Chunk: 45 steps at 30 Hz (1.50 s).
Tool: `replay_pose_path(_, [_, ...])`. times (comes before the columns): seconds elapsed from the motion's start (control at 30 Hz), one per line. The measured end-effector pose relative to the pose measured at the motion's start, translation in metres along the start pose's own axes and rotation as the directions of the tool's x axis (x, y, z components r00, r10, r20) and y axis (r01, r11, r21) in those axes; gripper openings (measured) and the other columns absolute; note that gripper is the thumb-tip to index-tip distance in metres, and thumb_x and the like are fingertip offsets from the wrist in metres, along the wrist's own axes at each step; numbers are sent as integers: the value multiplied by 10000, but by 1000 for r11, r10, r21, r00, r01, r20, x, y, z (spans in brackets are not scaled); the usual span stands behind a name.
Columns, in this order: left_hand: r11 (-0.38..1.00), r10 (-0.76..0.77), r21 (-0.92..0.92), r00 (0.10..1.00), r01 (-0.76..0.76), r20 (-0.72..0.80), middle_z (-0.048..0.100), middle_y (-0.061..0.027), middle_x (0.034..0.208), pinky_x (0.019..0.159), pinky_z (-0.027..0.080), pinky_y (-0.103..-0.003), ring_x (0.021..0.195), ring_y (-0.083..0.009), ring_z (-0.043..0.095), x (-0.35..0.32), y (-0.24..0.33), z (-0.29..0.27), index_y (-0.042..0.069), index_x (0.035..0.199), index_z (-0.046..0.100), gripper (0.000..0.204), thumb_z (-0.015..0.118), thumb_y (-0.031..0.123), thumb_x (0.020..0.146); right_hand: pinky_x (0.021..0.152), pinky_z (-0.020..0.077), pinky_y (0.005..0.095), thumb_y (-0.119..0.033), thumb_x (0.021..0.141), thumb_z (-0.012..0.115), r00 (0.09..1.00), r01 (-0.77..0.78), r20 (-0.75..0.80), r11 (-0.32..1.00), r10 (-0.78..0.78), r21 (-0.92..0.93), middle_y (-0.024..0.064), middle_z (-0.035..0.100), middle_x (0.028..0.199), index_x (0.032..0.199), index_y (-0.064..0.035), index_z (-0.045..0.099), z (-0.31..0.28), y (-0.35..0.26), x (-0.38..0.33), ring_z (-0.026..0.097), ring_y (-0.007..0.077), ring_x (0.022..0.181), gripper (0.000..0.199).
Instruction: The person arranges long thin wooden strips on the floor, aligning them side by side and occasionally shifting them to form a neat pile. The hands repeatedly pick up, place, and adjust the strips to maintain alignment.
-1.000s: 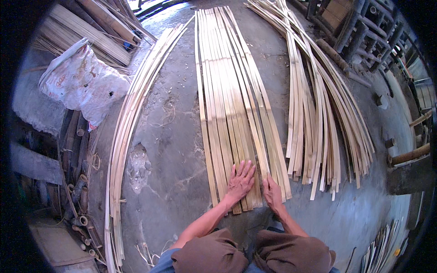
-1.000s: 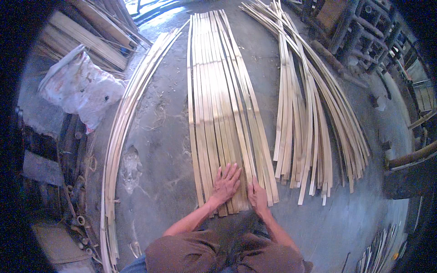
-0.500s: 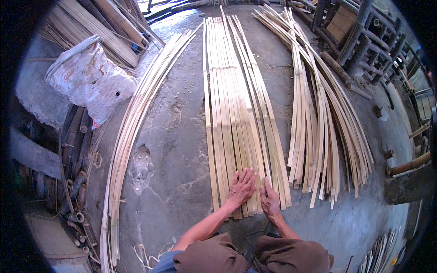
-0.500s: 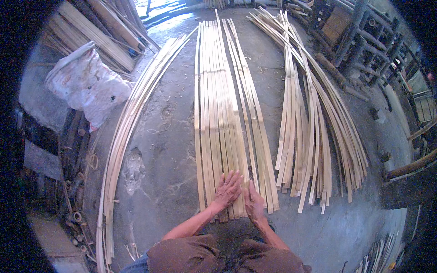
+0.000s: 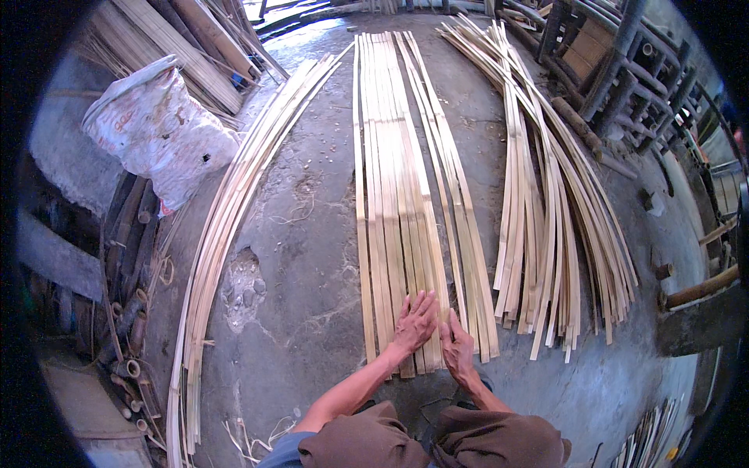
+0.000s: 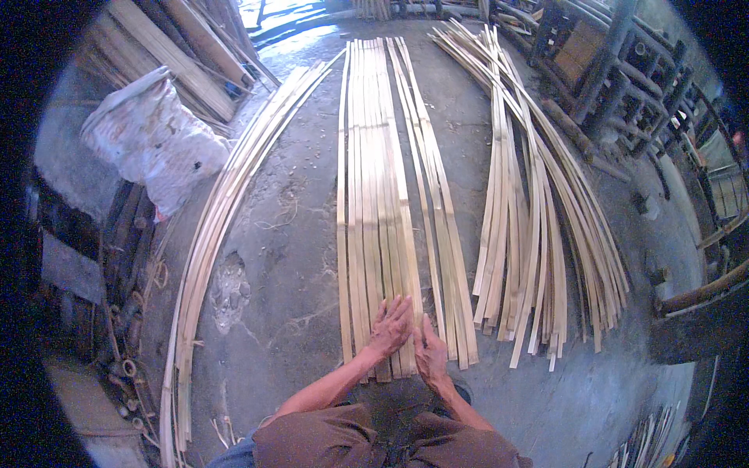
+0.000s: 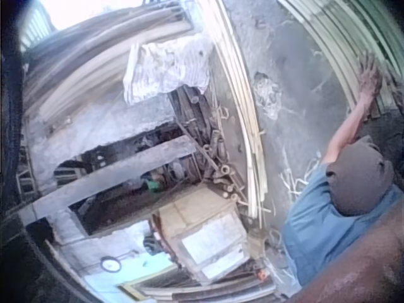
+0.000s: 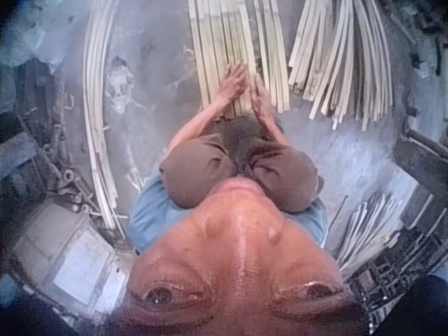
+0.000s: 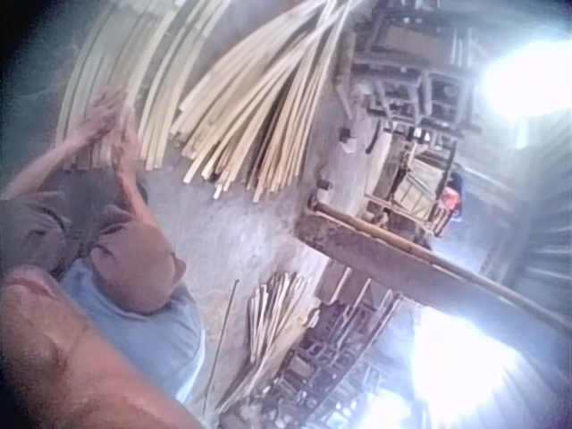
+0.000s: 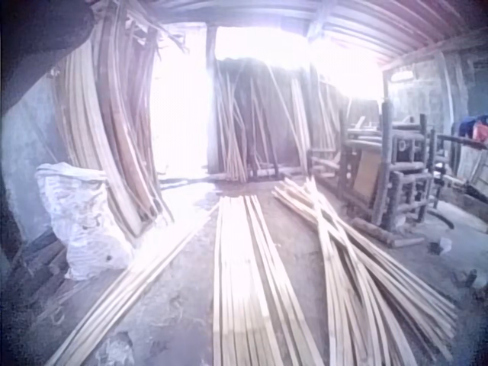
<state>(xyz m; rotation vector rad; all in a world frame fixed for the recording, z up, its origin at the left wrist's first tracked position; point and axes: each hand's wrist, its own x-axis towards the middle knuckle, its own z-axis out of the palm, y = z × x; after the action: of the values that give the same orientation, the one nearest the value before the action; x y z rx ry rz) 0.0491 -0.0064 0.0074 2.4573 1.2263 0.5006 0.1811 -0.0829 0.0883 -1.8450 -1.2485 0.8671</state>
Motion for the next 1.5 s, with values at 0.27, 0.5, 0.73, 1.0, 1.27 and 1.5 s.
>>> replay_pose_path(0.27, [997, -50, 50, 997, 53, -64, 383, -139, 1567, 1226, 125, -515, 1485, -300, 302, 3, 0, -8, 67, 1458, 463, 572, 582, 290, 945, 520, 398, 356, -195, 1003, 586, 978, 191, -65, 978, -197, -81, 145, 391, 623, 1468, -69, 471, 15, 50, 3, 408, 190, 544, 494])
replay_pose_path(0.5, [999, -45, 24, 997, 46, -69, 374, -120, 1576, 1223, 123, -520, 1486, -286, 302, -1, -4, -8, 79, 1465, 457, 556, 564, 303, 968, 538, 423, 402, -153, 994, 585, 985, 173, 15, 975, -173, -138, 239, 443, 647, 1494, -185, 444, 16, 55, 3, 424, 304, 522, 521])
replay_pose_path(0.73, [998, -34, 50, 997, 37, -76, 371, -127, 1576, 1235, 124, -478, 1489, -275, 294, 0, -4, -9, 67, 1473, 452, 571, 552, 312, 966, 550, 446, 440, -189, 998, 576, 989, 132, 99, 940, -106, -313, 280, 513, 680, 1494, -196, 436, 16, 65, 9, 540, 412, 556, 515])
replay_pose_path(1.0, [997, -33, 61, 997, 37, -70, 378, -118, 1574, 1235, 127, -470, 1484, -267, 306, 2, -4, -8, 74, 1463, 467, 569, 566, 315, 957, 587, 470, 554, -305, 1004, 531, 983, 111, 179, 901, -38, -419, 248, 628, 700, 1486, -162, 411, 4, 55, 13, 634, 473, 668, 517])
replay_pose_path(1.27, [997, -46, 54, 998, 49, -53, 403, -110, 1558, 1233, 128, -478, 1482, -265, 312, 2, -4, -11, 92, 1472, 458, 580, 587, 301, 946, 768, 537, 386, -134, 998, 576, 975, 215, -41, 975, -218, -59, 324, 645, 1094, 1441, -13, 477, -2, 27, -2, 690, 369, 888, 469])
replay_pose_path(1.5, [987, -126, -117, 978, 107, -169, 473, -163, 1483, 1202, 225, -487, 1418, -314, 400, 5, -10, -3, 47, 1411, 507, 503, 581, 250, 957, 868, 544, 350, -152, 1007, 590, 919, 370, -135, 929, -370, -28, 261, 665, 1180, 1431, 39, 473, 8, 6, -2, 689, 263, 1040, 479])
